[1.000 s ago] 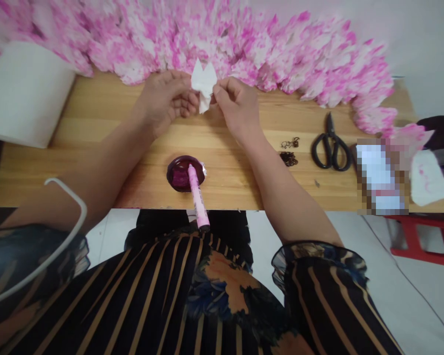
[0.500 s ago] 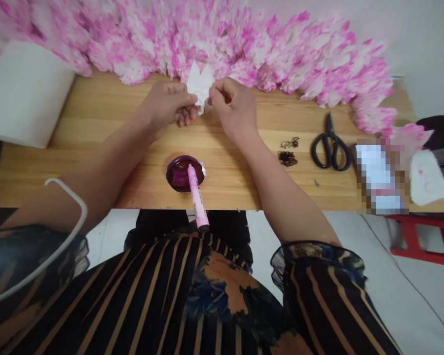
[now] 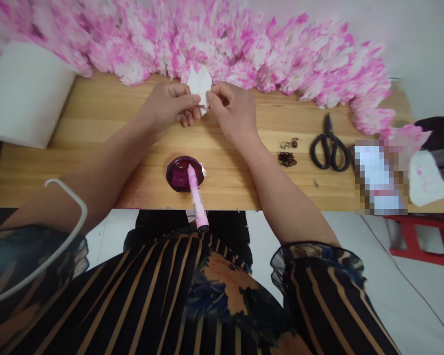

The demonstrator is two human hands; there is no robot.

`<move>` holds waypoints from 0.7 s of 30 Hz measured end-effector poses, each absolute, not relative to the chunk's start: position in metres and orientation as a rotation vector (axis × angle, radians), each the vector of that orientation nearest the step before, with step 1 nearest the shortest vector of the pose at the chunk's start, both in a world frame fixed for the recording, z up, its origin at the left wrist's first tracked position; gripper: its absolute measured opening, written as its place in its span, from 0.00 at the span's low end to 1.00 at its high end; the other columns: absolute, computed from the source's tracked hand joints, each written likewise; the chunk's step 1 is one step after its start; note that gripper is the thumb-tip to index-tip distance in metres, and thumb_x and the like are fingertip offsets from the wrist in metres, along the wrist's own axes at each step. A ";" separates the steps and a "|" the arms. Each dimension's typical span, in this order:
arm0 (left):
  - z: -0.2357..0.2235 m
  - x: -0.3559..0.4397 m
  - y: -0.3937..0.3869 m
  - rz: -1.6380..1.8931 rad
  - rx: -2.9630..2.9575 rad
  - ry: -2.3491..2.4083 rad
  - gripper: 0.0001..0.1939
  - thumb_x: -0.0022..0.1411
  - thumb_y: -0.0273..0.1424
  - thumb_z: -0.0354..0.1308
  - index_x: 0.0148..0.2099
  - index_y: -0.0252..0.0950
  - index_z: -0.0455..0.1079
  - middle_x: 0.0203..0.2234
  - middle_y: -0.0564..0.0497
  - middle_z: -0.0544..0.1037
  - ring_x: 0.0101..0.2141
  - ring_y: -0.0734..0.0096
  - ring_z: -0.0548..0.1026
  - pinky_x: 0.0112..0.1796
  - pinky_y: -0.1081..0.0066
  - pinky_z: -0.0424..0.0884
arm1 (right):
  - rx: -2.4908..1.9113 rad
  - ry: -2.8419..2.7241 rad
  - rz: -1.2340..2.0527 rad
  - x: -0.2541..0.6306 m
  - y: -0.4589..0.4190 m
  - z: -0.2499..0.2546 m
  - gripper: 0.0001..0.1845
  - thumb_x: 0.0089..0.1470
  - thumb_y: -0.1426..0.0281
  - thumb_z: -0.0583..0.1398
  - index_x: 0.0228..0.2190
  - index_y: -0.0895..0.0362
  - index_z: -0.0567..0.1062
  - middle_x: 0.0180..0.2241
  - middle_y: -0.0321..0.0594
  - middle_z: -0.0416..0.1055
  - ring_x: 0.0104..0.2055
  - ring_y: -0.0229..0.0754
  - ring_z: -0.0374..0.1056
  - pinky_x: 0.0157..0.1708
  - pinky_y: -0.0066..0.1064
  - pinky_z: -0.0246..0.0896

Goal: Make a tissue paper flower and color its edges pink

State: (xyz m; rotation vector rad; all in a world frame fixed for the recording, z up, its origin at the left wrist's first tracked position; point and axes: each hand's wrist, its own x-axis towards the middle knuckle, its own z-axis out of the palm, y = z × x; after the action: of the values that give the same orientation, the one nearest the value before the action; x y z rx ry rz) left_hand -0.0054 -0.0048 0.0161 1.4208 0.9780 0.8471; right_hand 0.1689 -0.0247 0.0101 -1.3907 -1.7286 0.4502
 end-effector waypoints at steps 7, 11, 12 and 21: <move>0.025 -0.009 -0.003 0.834 1.242 0.930 0.13 0.64 0.30 0.56 0.26 0.36 0.68 0.23 0.49 0.75 0.21 0.76 0.68 0.27 0.71 0.59 | -1.379 -1.710 0.575 0.175 -0.025 0.012 0.17 0.63 0.53 0.58 0.24 0.44 0.68 0.28 0.38 0.73 0.37 0.51 0.68 0.39 0.45 0.58; 0.026 -0.008 0.000 0.801 1.257 0.967 0.21 0.68 0.43 0.56 0.26 0.36 0.69 0.24 0.48 0.75 0.21 0.75 0.69 0.26 0.72 0.60 | -1.403 -1.716 0.541 0.173 -0.026 0.015 0.19 0.63 0.49 0.57 0.25 0.45 0.67 0.26 0.38 0.73 0.37 0.50 0.67 0.39 0.44 0.58; 0.025 -0.008 0.000 0.796 1.288 0.995 0.25 0.68 0.48 0.54 0.25 0.36 0.69 0.23 0.48 0.75 0.20 0.74 0.68 0.25 0.71 0.59 | -1.412 -1.731 0.514 0.173 -0.027 0.015 0.19 0.63 0.50 0.57 0.25 0.45 0.67 0.26 0.38 0.72 0.37 0.50 0.67 0.39 0.43 0.58; 0.024 -0.005 -0.003 0.719 1.570 1.157 0.14 0.65 0.33 0.59 0.26 0.35 0.71 0.23 0.47 0.75 0.21 0.72 0.68 0.27 0.68 0.61 | -1.310 -1.837 0.391 0.171 -0.024 0.011 0.19 0.66 0.54 0.57 0.27 0.50 0.71 0.25 0.36 0.70 0.31 0.42 0.63 0.34 0.37 0.55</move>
State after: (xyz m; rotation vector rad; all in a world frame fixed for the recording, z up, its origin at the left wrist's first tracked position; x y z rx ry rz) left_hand -0.0054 -0.0033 0.0238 1.5700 1.1574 0.7191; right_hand 0.1706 -0.0244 0.0108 -1.3105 -1.8374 0.3906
